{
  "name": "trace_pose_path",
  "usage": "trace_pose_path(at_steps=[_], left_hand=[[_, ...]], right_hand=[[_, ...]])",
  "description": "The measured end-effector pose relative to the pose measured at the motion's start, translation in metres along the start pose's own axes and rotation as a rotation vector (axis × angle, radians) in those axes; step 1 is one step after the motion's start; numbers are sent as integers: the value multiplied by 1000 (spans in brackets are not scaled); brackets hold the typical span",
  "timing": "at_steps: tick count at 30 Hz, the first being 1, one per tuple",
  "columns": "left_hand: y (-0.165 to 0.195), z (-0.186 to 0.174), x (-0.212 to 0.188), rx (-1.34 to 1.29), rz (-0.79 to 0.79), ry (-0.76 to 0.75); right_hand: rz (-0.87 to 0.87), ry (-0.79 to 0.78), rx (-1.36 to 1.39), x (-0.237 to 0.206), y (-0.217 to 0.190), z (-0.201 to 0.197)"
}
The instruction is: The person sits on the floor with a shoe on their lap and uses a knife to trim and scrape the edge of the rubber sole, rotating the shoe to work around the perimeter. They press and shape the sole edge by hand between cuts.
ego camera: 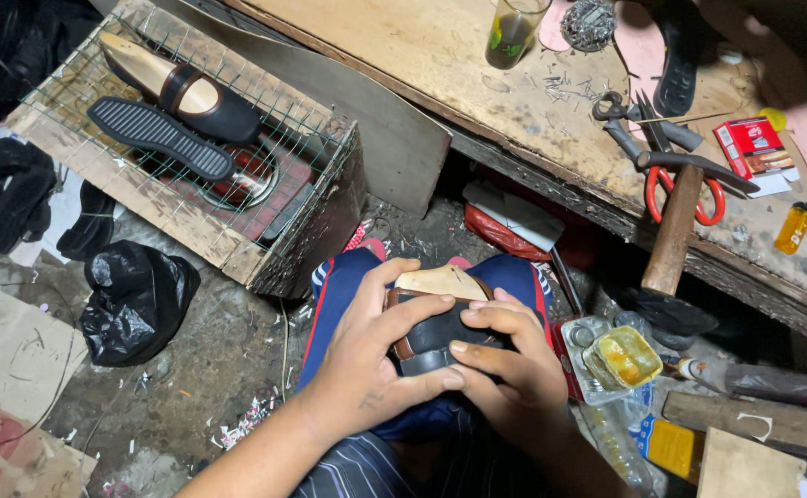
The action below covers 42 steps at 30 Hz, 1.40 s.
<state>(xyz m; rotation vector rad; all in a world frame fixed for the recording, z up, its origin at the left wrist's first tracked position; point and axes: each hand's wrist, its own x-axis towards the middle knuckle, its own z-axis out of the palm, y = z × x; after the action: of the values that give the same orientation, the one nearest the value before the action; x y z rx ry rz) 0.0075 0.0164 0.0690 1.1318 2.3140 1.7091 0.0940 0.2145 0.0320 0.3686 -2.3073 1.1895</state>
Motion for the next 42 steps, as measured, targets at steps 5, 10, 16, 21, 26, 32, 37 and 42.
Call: trace_pose_path(at_steps=[5, 10, 16, 21, 26, 32, 37, 42], left_hand=[[-1, 5, -3, 38, -28, -21], [-25, 9, -12, -22, -139, 105], [-89, 1, -28, -158, -714, 178], [-113, 7, -41, -444, -735, 68], [-120, 20, -28, -567, -780, 141], [-119, 23, -27, -570, -773, 224], [-125, 23, -15, -508, -875, 177], [-123, 31, -15, -469, -778, 246]], right_hand=[[105, -30, 48, -3, 0, -4], [129, -113, -12, 9, 0, -5], [307, 92, -630, 19, 46, -64], [522, 297, -865, -12, 146, -139], [790, 336, -546, -24, 203, -155], [664, 433, 465, -37, 114, -117], [1310, -162, 285, -42, 56, -58], [773, -73, 263, -50, 19, -35]])
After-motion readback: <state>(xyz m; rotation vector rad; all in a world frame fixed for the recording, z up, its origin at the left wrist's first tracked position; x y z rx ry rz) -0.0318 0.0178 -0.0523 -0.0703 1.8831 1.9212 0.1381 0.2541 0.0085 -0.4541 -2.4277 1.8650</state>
